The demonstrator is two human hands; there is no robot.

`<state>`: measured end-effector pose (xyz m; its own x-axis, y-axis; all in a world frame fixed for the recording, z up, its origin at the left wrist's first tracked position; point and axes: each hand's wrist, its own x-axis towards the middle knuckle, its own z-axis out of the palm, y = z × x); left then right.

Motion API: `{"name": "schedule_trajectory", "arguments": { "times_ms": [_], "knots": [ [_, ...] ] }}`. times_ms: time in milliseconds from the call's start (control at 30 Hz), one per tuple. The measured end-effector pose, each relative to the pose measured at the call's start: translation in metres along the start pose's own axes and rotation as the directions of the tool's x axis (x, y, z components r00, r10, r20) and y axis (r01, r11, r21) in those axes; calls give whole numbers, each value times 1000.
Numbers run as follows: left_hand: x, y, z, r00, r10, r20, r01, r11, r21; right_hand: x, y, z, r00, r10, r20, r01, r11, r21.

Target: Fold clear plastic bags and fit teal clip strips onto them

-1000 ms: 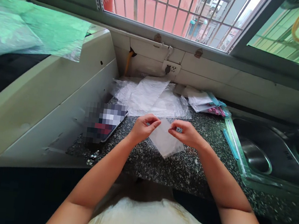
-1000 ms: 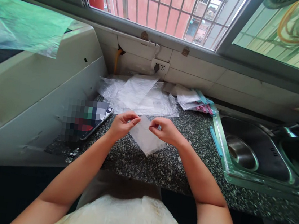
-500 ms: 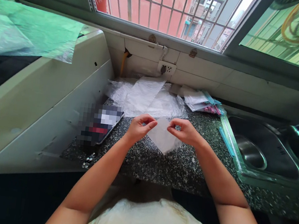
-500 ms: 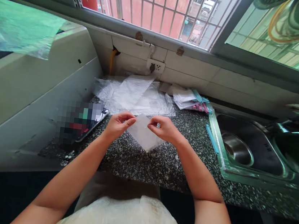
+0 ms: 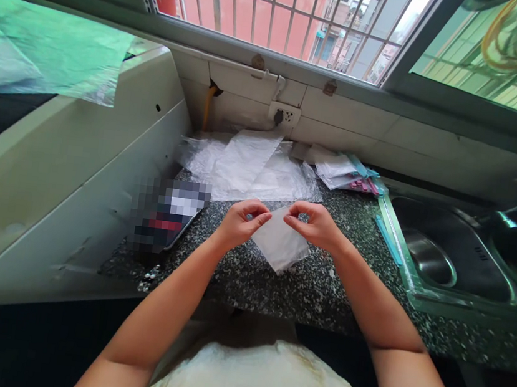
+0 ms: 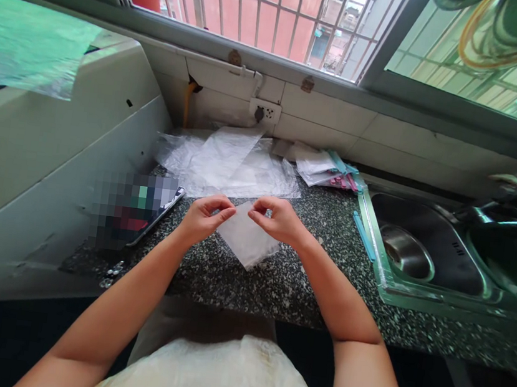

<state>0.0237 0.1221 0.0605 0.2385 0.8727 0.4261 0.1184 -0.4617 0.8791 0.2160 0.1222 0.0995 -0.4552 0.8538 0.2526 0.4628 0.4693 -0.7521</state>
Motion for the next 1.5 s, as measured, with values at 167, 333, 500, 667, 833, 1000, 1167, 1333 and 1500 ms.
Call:
{"name": "schedule_trajectory", "arguments": {
  "times_ms": [167, 333, 500, 667, 833, 1000, 1167, 1333, 1500],
  "knots": [
    [0, 0, -1, 998, -57, -12, 57, 998, -34, 0, -3, -2, 1000, 26, -5, -26, 1000, 6],
    [0, 0, -3, 995, -100, -22, 98, 993, -70, 0, -5, -6, 997, 58, -54, -58, 998, 1],
    [1, -3, -4, 993, -97, -61, 91, 991, -96, 0, -5, -10, 990, 76, -115, -77, 997, -5],
    [1, -7, -4, 989, -110, -94, 98, 988, -119, 0, -6, -11, 987, 73, -142, -75, 997, -8],
    [2, -7, -4, 987, -134, -91, 121, 983, -139, 0, -4, -13, 992, 73, -100, -74, 997, -6],
    [1, -4, -6, 990, -120, -79, 108, 983, -147, -2, 0, -25, 1000, 24, -11, -25, 999, -32],
    [-1, 3, -7, 997, -16, 77, 22, 997, -74, -2, -3, -27, 993, -115, 20, 116, 990, -82],
    [-2, 7, -6, 990, 14, 143, -5, 998, -60, -1, -5, -12, 987, -144, 69, 152, 980, -126],
    [-4, -1, -3, 992, -45, 115, 63, 985, -160, -3, -10, -9, 991, -137, -1, 136, 982, -128]
  ]
}}
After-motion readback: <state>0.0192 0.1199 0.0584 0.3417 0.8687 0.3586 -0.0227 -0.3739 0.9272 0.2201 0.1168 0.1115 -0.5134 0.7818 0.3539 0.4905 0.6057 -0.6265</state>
